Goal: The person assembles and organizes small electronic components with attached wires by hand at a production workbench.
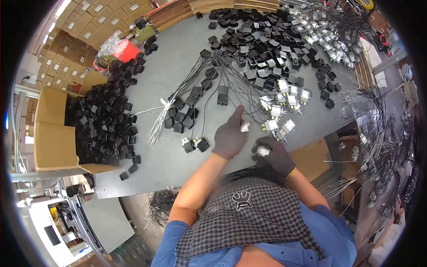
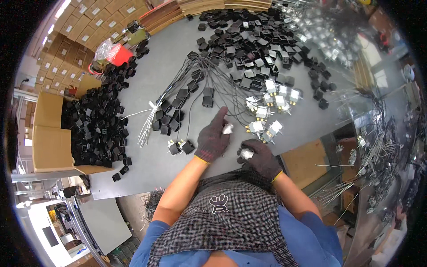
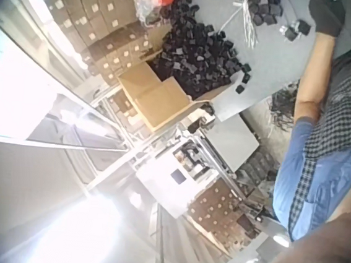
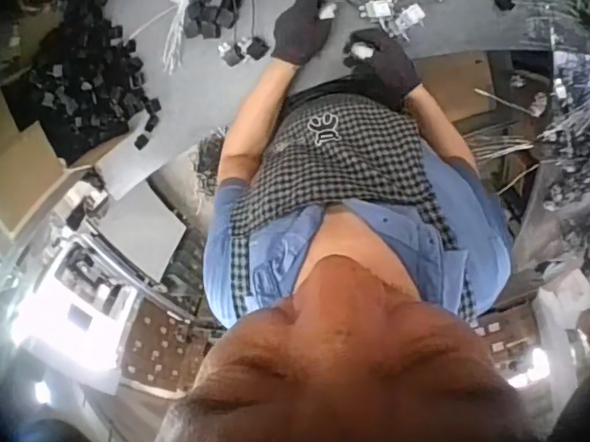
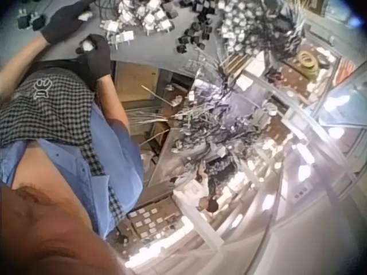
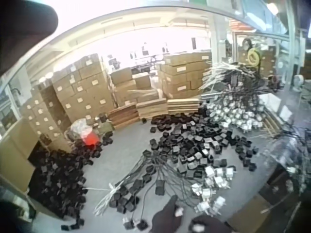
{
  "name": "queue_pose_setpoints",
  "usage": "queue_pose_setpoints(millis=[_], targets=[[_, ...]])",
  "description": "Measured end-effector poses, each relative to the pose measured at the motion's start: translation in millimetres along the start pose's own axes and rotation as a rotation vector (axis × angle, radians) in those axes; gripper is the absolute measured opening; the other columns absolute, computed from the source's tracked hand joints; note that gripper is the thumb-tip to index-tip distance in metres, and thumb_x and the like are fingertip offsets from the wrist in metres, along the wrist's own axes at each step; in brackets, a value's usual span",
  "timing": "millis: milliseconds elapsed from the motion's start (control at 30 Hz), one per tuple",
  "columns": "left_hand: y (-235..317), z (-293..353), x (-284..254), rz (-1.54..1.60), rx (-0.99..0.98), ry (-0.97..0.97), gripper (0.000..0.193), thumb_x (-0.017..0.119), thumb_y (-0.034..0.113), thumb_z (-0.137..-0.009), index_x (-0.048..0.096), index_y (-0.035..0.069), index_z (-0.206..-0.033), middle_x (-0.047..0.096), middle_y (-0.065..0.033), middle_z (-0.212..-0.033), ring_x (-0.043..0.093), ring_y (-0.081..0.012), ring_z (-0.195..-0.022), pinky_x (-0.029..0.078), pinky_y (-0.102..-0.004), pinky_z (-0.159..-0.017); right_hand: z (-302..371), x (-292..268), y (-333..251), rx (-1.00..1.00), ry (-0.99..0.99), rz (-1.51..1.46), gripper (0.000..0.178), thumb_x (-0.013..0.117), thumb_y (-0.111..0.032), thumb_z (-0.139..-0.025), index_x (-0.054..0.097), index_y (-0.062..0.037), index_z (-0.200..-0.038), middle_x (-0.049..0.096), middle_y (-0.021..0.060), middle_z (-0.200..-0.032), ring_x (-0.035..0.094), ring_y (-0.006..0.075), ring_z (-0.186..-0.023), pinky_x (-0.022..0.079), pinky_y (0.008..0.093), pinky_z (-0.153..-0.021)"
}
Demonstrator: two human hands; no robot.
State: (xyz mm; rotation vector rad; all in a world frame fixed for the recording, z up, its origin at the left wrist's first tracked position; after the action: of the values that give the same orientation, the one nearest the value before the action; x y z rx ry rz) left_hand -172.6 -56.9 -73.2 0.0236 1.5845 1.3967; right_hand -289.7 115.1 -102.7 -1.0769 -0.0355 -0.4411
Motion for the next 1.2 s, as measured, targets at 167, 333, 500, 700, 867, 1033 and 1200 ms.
queue_pose_setpoints(millis=[167, 333, 500, 700, 867, 1033, 1200], targets=[[-19.9, -32.1, 21.7, -0.188, 0.184, 0.169, 0.041, 0.071, 0.036, -0.099, 0.064, 0.013, -0.132, 0.074, -0.0161, -0.118, 0.074, -0.0419, -0.101, 0.058, -0.0527, -0.086, -11.0, -4.0, 33.5, 0.055, -0.089, -0.831, 0.041, 0.072, -0.032, -0.102, 0.064, -0.0084, -0.134, 0.072, 0.0116, -0.122, 0.071, 0.0235, -0.097, 0.059, 0.0347, -0.082], [-15.1, -34.2, 14.8, -0.241, 0.188, 0.162, 0.031, 0.069, 0.037, -0.097, 0.066, 0.011, -0.113, 0.073, -0.0192, -0.109, 0.072, -0.0445, -0.098, 0.056, -0.0549, -0.083, -17.5, 0.0, 35.4, -0.055, -0.226, -1.184, 0.042, 0.073, -0.027, -0.098, 0.062, -0.0083, -0.135, 0.064, 0.0108, -0.123, 0.066, 0.0224, -0.099, 0.056, 0.0339, -0.081], [-12.5, -37.5, 7.9, -0.295, 0.156, 0.094, 0.03, 0.07, 0.036, -0.096, 0.068, 0.011, -0.112, 0.075, -0.0209, -0.103, 0.072, -0.045, -0.097, 0.056, -0.0559, -0.082, -13.1, -5.2, 15.0, -0.145, -0.373, -1.213, 0.046, 0.075, -0.026, -0.093, 0.061, -0.0076, -0.133, 0.061, 0.0089, -0.119, 0.061, 0.0222, -0.099, 0.053, 0.035, -0.082], [0.6, -42.2, 4.5, -0.408, 0.109, -0.065, 0.028, 0.073, 0.033, -0.095, 0.07, 0.007, -0.104, 0.075, -0.0188, -0.09, 0.074, -0.0399, -0.084, 0.057, -0.0522, -0.075, -16.0, -23.2, -22.2, -0.225, -0.295, -1.137, 0.054, 0.076, -0.03, -0.09, 0.06, -0.0135, -0.139, 0.063, 0.0067, -0.12, 0.055, 0.0197, -0.095, 0.049, 0.0344, -0.081], [-13.3, -47.5, -19.6, 0.198, 0.139, -0.319, 0.021, 0.076, 0.023, -0.098, 0.069, 0.004, -0.094, 0.064, -0.0052, -0.072, 0.062, -0.0158, -0.059, 0.049, -0.0339, -0.054, -18.1, -39.6, -54.8, -0.357, -0.307, -1.056, 0.065, 0.077, -0.032, -0.091, 0.055, -0.0093, -0.148, 0.065, 0.0106, -0.135, 0.059, 0.0206, -0.093, 0.051, 0.0345, -0.079], [-19.2, -32.5, -42.2, 0.727, -0.149, -0.302, 0.022, 0.078, 0.02, -0.095, 0.063, 0.007, -0.084, 0.064, -0.0041, -0.068, 0.059, -0.0135, -0.05, 0.041, -0.029, -0.045, -18.9, -36.2, -49.9, -0.239, -0.059, -1.011, 0.048, 0.073, -0.022, -0.093, 0.065, -0.0024, -0.136, 0.071, 0.0159, -0.121, 0.071, 0.029, -0.093, 0.057, 0.0416, -0.078], [-28.9, -24.1, -46.3, 0.745, -0.147, -0.216, 0.022, 0.078, 0.019, -0.094, 0.062, 0.008, -0.083, 0.064, -0.005, -0.068, 0.059, -0.0157, -0.048, 0.041, -0.0301, -0.044, 2.2, -39.5, -20.7, -0.247, 0.12, -0.606, 0.031, 0.066, -0.013, -0.097, 0.074, 0.002, -0.124, 0.075, 0.0173, -0.099, 0.074, 0.0289, -0.085, 0.058, 0.0423, -0.076]])
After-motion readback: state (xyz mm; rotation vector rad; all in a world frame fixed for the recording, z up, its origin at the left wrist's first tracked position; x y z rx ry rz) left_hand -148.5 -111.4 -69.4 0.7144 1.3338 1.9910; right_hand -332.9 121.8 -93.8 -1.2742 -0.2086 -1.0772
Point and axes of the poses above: each hand's wrist, its own z-axis away from the middle knuckle, its own x-axis out of the palm, y = z × x, the point moved 6 cm from there along -z, towards the middle knuckle
